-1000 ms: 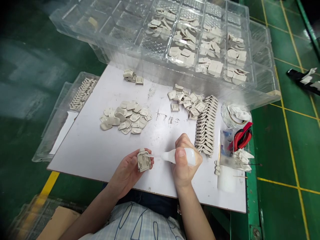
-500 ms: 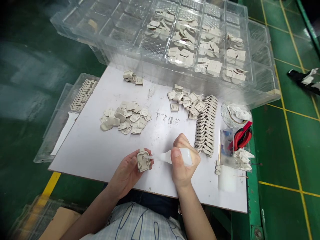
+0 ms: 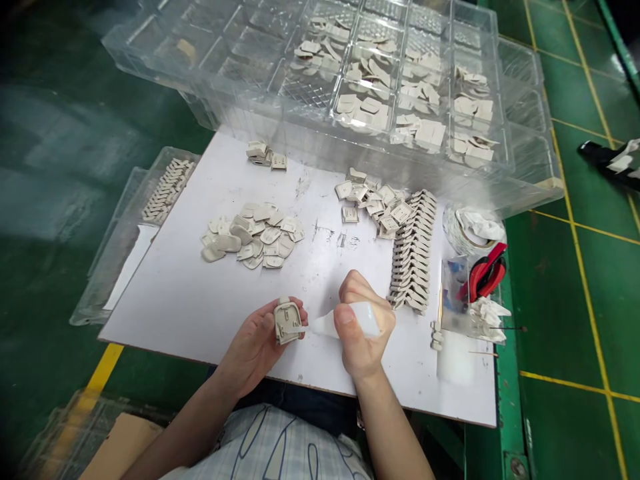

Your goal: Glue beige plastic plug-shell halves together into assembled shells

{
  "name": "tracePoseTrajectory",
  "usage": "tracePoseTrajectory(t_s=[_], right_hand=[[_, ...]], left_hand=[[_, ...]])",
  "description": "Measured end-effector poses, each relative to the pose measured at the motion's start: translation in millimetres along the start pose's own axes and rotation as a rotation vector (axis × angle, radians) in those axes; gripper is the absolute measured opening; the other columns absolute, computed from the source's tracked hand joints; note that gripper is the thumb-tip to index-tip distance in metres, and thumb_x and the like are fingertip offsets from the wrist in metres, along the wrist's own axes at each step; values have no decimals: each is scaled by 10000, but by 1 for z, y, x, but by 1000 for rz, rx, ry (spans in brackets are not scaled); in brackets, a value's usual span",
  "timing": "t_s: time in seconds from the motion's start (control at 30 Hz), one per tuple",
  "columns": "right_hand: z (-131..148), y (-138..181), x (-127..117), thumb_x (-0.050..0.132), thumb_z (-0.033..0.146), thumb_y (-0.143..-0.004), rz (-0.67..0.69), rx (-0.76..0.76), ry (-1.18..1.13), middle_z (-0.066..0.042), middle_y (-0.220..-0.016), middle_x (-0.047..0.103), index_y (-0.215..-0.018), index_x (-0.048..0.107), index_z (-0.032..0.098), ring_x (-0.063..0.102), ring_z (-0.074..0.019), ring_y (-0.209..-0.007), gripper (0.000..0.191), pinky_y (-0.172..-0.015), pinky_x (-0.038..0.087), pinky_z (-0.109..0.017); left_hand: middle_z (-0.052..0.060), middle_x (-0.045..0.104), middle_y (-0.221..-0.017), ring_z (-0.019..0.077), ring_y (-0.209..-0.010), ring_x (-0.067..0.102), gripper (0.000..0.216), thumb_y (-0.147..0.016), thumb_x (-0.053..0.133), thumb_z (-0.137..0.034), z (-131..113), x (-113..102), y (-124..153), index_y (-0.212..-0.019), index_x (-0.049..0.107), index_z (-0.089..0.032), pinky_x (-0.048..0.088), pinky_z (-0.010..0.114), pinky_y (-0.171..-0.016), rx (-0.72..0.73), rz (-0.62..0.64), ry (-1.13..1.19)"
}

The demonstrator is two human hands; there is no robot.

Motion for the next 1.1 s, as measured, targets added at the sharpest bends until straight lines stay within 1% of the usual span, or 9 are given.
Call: tracePoseTrajectory(t_s=[0.2, 0.4, 0.5, 0.57, 0.67, 0.8, 0.9, 0.97, 1.1], right_hand=[[-1, -4, -12, 582, 388, -952, -85, 29, 9, 39, -563, 256, -532, 339, 207, 303, -132, -556, 518, -567, 236, -338], [0, -3, -12, 591, 400, -938, -66, 39, 65, 37, -551, 262, -523, 326, 215, 300, -134, -549, 526, -563, 227, -340], [-2, -4, -14, 604, 403, -929, -98, 55, 34, 41, -553, 253, -529, 338, 215, 299, -134, -547, 516, -560, 224, -337], [-7, -6, -20, 604, 445, -930, -161, 91, -17, 46, -558, 236, -535, 333, 214, 289, -130, -547, 532, -555, 231, -330], [-21, -9, -29, 546, 603, -939, -261, 174, -76, 45, -580, 260, -543, 339, 217, 304, -127, -550, 590, -536, 265, -310], [-53, -7, -32, 530, 734, -882, -263, 362, -61, 20, -674, 421, -689, 493, 225, 434, -138, -613, 545, -558, 375, -284], [-70, -5, -27, 624, 648, -864, -149, 441, 64, -28, -814, 576, -835, 621, 201, 543, -171, -771, 448, -664, 430, -299], [-75, -4, -27, 695, 566, -842, -107, 438, 229, -28, -850, 610, -901, 674, 184, 543, -169, -784, 387, -687, 416, -297], [-70, -8, -31, 742, 487, -813, -107, 351, 566, 59, -632, 451, -741, 619, 184, 402, -122, -595, 335, -588, 332, -279]], left_hand=[[65, 762, -904, 147, -846, 655, 450, -713, 867, -514, 0, -3, 0, -986, 804, -162, 489, 253, -807, 4, -4, -16], [57, 758, -890, 136, -832, 646, 434, -713, 869, -510, 0, -2, 0, -977, 810, -170, 477, 246, -800, -2, 3, -5], [55, 751, -887, 137, -817, 639, 441, -703, 876, -507, 0, -1, 0, -972, 808, -165, 475, 255, -799, -3, -3, 3], [58, 744, -887, 144, -822, 638, 447, -700, 877, -506, 0, -1, 0, -970, 806, -157, 474, 267, -805, 0, -1, 14], [67, 733, -873, 152, -817, 631, 454, -713, 867, -509, -1, -1, 0, -974, 801, -143, 474, 277, -793, 6, 15, 24], [83, 722, -881, 160, -811, 618, 449, -737, 848, -513, 0, 2, -1, -984, 793, -142, 473, 274, -727, 8, 52, 48], [88, 712, -888, 163, -808, 614, 445, -756, 832, -516, -2, 5, 0, -990, 784, -140, 459, 268, -688, 29, 78, 67], [90, 710, -893, 165, -802, 615, 444, -775, 815, -522, -4, 6, 1, -997, 775, -140, 454, 273, -689, 49, 88, 74], [83, 710, -880, 168, -802, 625, 452, -756, 835, -513, -5, 6, 1, -1004, 762, -142, 455, 287, -727, 56, 109, 94]])
Point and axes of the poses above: each hand's wrist, its own y-axis away from the middle knuckle, its own x-axis out of the palm, z = x × y, the point moved 10 cm from there along -y, towards the middle knuckle
